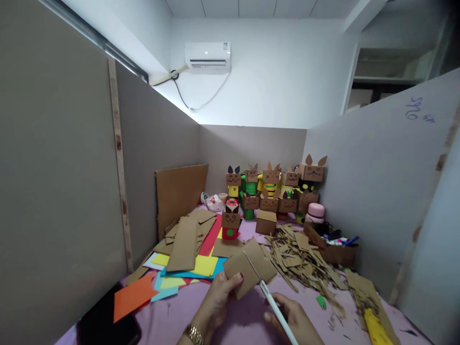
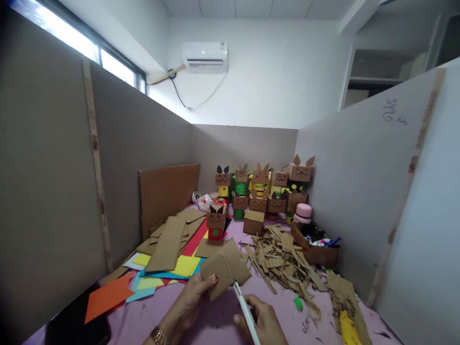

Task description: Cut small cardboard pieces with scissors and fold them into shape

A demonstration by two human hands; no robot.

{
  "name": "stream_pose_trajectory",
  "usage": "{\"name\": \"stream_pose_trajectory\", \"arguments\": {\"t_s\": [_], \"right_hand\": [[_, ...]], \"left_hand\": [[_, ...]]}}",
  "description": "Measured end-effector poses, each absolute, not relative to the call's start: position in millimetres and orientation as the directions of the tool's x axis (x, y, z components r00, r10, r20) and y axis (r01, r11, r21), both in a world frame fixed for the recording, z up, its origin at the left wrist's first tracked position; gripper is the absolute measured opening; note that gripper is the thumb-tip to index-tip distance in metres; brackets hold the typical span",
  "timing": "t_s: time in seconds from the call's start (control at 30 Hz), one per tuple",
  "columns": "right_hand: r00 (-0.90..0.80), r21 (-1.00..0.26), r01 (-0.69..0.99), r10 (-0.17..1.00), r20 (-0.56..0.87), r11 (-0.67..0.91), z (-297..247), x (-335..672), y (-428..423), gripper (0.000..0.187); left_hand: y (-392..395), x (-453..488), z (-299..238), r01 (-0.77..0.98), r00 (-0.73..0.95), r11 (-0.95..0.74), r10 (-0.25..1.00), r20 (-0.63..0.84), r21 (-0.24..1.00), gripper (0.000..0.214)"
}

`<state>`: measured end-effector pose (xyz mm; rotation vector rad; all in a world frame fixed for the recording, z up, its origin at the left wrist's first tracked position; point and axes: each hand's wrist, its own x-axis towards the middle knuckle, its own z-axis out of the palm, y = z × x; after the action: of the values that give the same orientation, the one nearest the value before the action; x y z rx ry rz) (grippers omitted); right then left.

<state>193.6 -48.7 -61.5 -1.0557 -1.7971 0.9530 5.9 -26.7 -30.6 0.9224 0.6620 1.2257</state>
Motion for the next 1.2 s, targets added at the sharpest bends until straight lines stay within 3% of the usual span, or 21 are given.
{"name": "stream_pose_trajectory", "arguments": {"t_s": [0.3,0.5,0.9,1.07,1.2], "right_hand": [[-0.266,-0.899,0.238,0.915,0.305,0.369,-78,194,-44,0.039],[-0.256,-0.919,0.159,0.914,0.316,0.362,-72,192,-46,0.040],[-0.250,-0.920,0.222,0.931,0.266,0.323,-69,190,-48,0.031],[-0.152,-0.951,0.096,0.949,0.277,0.293,-68,188,-45,0.030],[-0.047,-0.991,-0.013,0.990,0.133,0.132,-58,194,-44,0.045]], "left_hand": [[-26,4,-31,-0.490,0.224,0.063,0.973,0.056,0.869,0.057],[-31,9,-29,-0.480,0.305,0.083,0.949,0.077,0.873,0.049],[-31,12,-32,-0.492,0.328,0.127,0.944,0.048,0.861,0.037],[-33,13,-31,-0.479,0.346,0.111,0.935,0.072,0.871,0.041],[-35,12,-27,-0.409,0.403,0.104,0.912,0.077,0.906,0.043]]}}
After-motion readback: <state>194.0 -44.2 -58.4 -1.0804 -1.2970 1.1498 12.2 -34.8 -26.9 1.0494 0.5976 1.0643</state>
